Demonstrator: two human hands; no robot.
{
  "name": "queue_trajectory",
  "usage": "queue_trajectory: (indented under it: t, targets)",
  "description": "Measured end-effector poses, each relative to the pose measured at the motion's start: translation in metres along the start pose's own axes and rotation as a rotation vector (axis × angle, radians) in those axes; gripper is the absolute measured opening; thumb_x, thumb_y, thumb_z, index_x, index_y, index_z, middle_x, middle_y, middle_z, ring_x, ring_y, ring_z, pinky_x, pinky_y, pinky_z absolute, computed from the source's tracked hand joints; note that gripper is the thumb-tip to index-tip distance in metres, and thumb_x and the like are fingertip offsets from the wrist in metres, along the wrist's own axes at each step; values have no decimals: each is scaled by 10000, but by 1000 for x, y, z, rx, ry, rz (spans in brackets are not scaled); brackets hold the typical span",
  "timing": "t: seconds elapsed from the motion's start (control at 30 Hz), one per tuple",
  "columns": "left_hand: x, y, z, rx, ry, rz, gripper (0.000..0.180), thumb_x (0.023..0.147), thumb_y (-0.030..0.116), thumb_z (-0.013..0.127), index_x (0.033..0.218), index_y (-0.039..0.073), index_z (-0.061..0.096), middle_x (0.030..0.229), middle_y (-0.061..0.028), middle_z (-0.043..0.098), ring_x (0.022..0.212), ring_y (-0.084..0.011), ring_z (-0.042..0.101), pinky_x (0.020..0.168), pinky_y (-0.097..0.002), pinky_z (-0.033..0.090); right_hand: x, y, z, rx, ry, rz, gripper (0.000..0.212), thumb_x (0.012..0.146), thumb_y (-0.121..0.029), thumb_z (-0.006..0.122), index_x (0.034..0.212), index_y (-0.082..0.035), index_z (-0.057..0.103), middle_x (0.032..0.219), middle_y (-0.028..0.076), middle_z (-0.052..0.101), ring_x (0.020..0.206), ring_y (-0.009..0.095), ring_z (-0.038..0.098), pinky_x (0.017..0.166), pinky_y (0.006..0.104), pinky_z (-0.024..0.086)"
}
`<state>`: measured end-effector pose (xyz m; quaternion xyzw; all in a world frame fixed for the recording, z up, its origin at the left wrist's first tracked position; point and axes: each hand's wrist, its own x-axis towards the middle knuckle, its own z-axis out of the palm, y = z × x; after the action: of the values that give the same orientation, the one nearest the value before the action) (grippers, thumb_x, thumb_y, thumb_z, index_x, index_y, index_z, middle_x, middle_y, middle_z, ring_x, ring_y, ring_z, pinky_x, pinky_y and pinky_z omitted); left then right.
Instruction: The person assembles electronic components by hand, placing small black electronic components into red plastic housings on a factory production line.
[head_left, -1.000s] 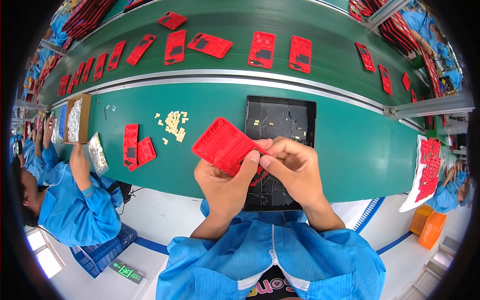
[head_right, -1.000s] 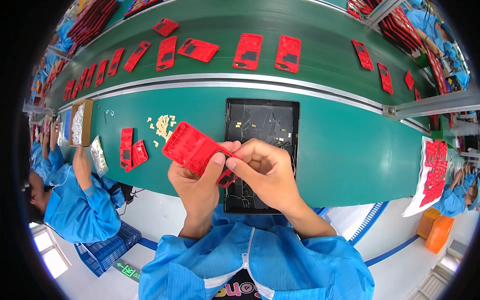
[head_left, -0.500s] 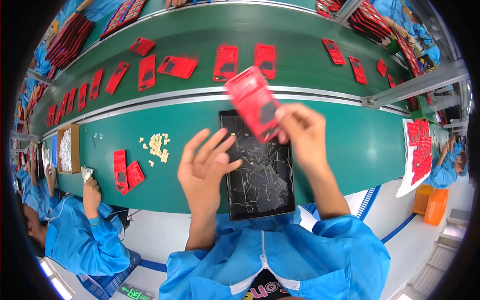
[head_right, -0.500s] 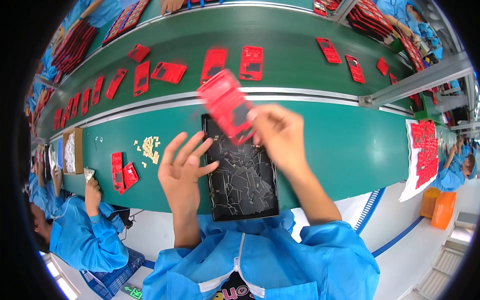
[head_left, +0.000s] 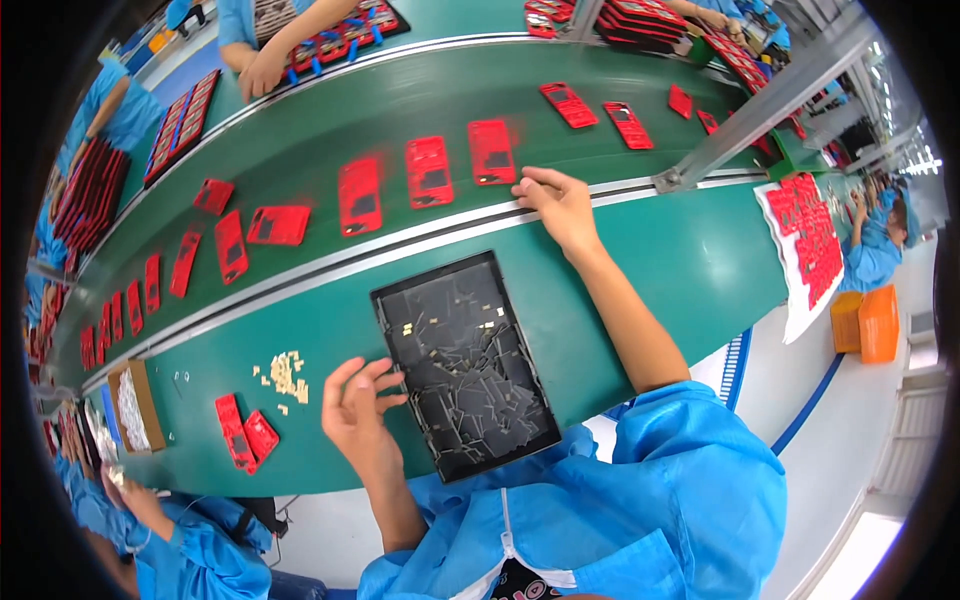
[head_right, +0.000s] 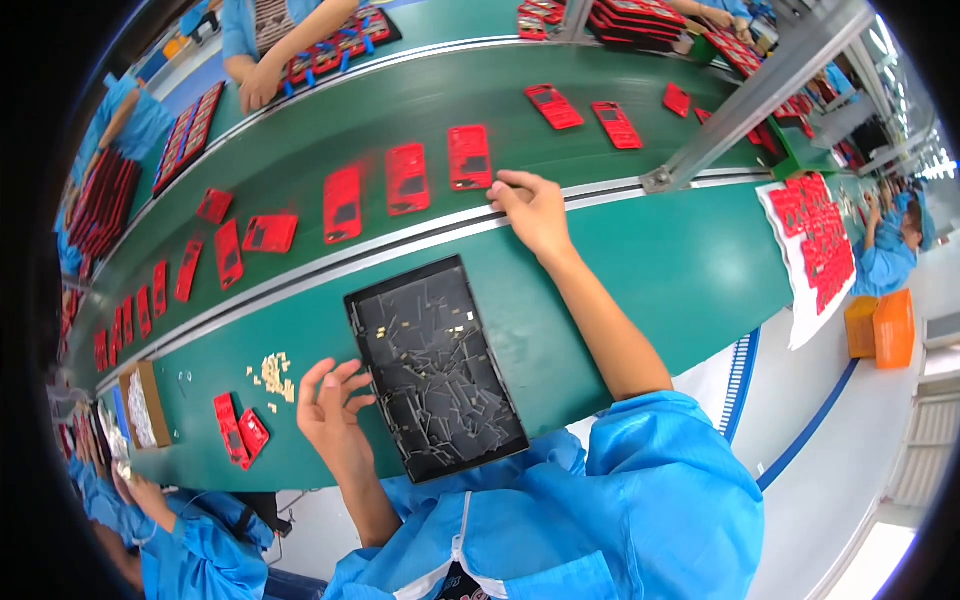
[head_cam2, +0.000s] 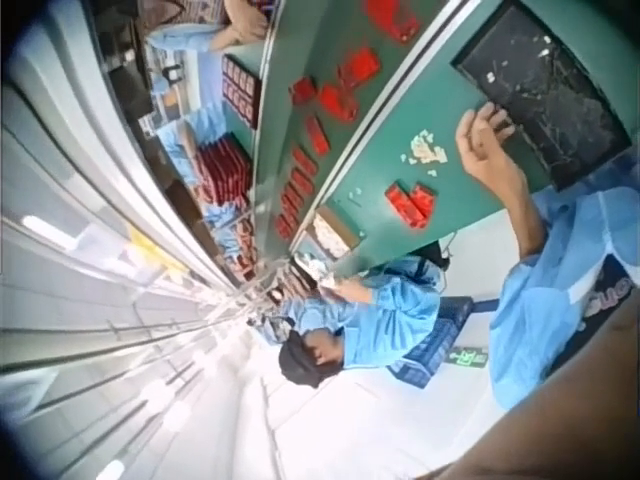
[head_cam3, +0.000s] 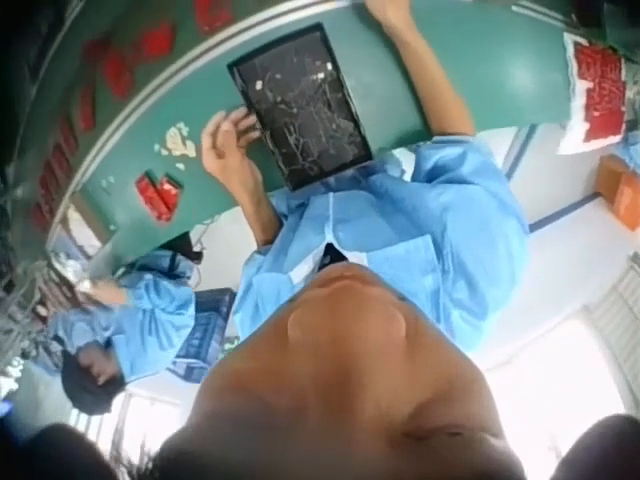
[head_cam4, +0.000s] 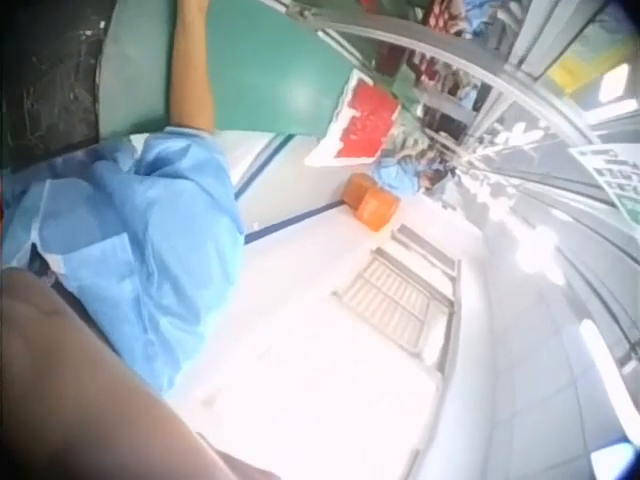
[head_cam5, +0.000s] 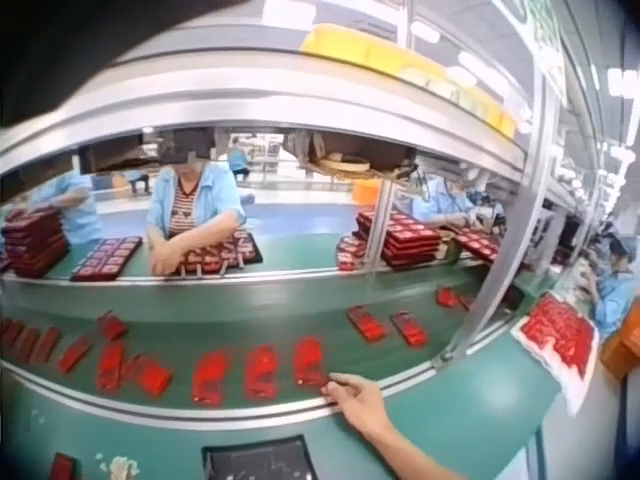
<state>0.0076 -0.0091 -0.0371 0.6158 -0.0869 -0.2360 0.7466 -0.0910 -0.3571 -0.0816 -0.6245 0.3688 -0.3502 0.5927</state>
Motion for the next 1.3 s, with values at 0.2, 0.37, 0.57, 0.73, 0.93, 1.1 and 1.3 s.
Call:
queue_trajectory:
  t: [0.2, 0.37, 0.57, 0.73, 0.93, 1.1, 1.3]
  targets:
    - [15, -25, -14, 88, 89, 56, 173, 1037, 120, 589, 1134, -21, 616, 879, -112, 710, 660, -108, 610, 529, -206, 435, -14, 9, -57, -80, 7, -59, 187, 992, -122, 669, 1021, 55, 718, 802, 90, 735, 722, 118, 692, 660, 255, 561]
    - [14, -32, -13, 299, 114, 99, 158, 1041, 131, 590, 1111, -9, 617, 854, -82, 703, 674, -85, 611, 537, -195, 432, 10, 19, -106, -97, 143, -201, 162, 995, -87, 640, 956, 50, 718, 774, 60, 708, 666, 96, 656, 622, 241, 532]
    - [11, -39, -2, 330, 138, 134, 133, 1039, 133, 610, 1089, 11, 630, 840, -65, 709, 672, -76, 616, 539, -187, 429, 56, 14, -130, -167, 361, -185, 278, 992, -219, 676, 822, 0, 692, 715, 14, 652, 574, 67, 580, 510, 247, 433]
    - [10, -38, -5, 316, 150, 146, 129, 1052, 133, 587, 1042, 9, 623, 678, -29, 606, 561, -44, 498, 494, -188, 356, 58, 23, -126, -285, 415, -324, 504, 976, -191, 689, 614, -86, 354, 604, -77, 333, 590, 35, 298, 514, 301, 227]
    - [13, -42, -17, 195, 120, 159, 208, 1027, 81, 402, 948, 20, 585, 618, -35, 525, 531, -76, 449, 501, -228, 333, 53, 20, -128, -42, 459, -228, 485, 963, -201, 685, 565, -117, 420, 583, -91, 360, 549, 34, 280, 505, 286, 202]
    - [15, -44, -12, 130, 142, 228, 114, 970, -40, 441, 894, 37, 478, 866, -127, 603, 731, -152, 556, 674, -269, 503, 55, 21, -132, 20, 455, -209, 502, 975, -252, 691, 562, -124, 436, 576, -87, 378, 528, 33, 295, 497, 281, 198]
    - [16, -50, -16, 162, 85, 298, 150, 910, -110, 491, 986, 20, 486, 1020, -139, 602, 858, -166, 597, 793, -313, 552, 54, 18, -132, 25, 556, -219, 498, 999, -203, 667, 575, -134, 417, 563, -81, 354, 510, 37, 276, 479, 282, 190]
